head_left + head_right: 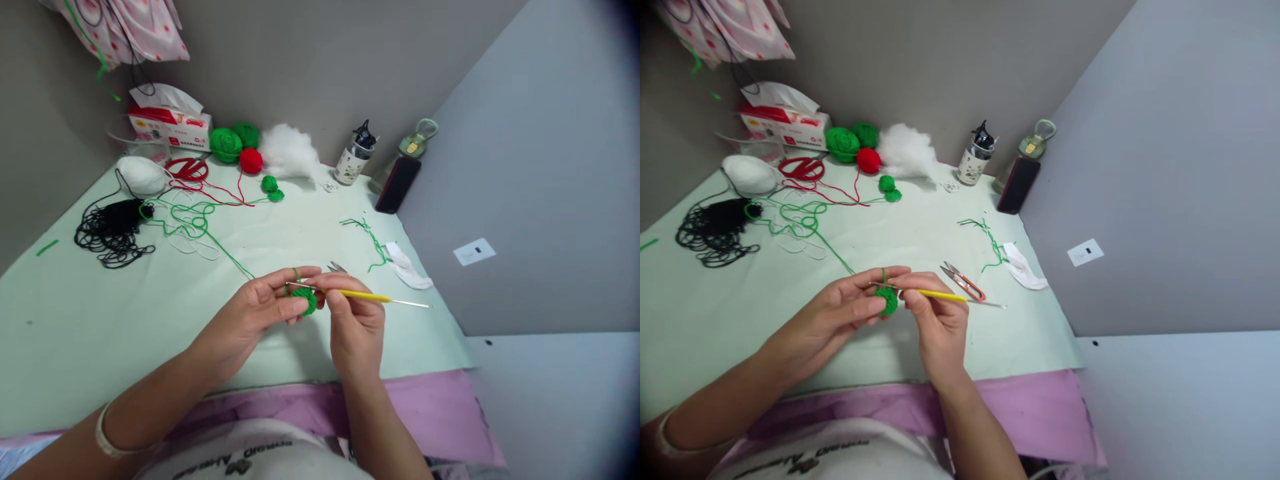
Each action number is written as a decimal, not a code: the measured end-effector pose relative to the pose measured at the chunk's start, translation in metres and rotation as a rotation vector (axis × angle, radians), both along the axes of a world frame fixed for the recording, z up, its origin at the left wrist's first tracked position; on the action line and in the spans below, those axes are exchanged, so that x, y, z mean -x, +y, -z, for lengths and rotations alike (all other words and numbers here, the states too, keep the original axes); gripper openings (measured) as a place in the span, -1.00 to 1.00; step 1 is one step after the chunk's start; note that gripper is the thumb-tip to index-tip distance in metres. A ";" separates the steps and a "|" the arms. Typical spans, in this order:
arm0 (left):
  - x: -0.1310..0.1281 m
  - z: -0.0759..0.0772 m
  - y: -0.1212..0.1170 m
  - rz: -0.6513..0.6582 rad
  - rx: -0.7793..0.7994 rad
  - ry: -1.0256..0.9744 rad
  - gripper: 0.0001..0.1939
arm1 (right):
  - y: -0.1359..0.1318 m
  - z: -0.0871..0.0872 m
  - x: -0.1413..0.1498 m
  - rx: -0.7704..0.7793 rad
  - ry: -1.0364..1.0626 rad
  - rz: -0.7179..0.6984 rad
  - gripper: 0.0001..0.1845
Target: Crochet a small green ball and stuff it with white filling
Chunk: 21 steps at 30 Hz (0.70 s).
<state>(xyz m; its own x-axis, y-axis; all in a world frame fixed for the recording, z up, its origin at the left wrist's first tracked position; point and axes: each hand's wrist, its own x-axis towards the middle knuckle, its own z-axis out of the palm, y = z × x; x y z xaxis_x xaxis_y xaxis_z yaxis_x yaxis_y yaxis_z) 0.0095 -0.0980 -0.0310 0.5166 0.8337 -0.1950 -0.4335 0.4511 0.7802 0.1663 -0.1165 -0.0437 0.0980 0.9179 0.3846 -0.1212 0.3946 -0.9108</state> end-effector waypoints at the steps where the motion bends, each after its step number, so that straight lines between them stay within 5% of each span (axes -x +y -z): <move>1: 0.002 0.000 0.001 0.011 0.010 -0.014 -0.67 | 0.000 0.000 -0.001 0.021 0.029 -0.020 -0.83; 13: 0.007 0.007 0.004 0.122 -0.017 -0.149 -0.52 | 0.001 -0.004 0.002 0.167 0.259 -0.131 -0.90; 21: 0.011 -0.004 0.003 0.021 -0.339 0.310 -0.60 | 0.002 -0.005 0.001 0.182 0.248 -0.112 -0.86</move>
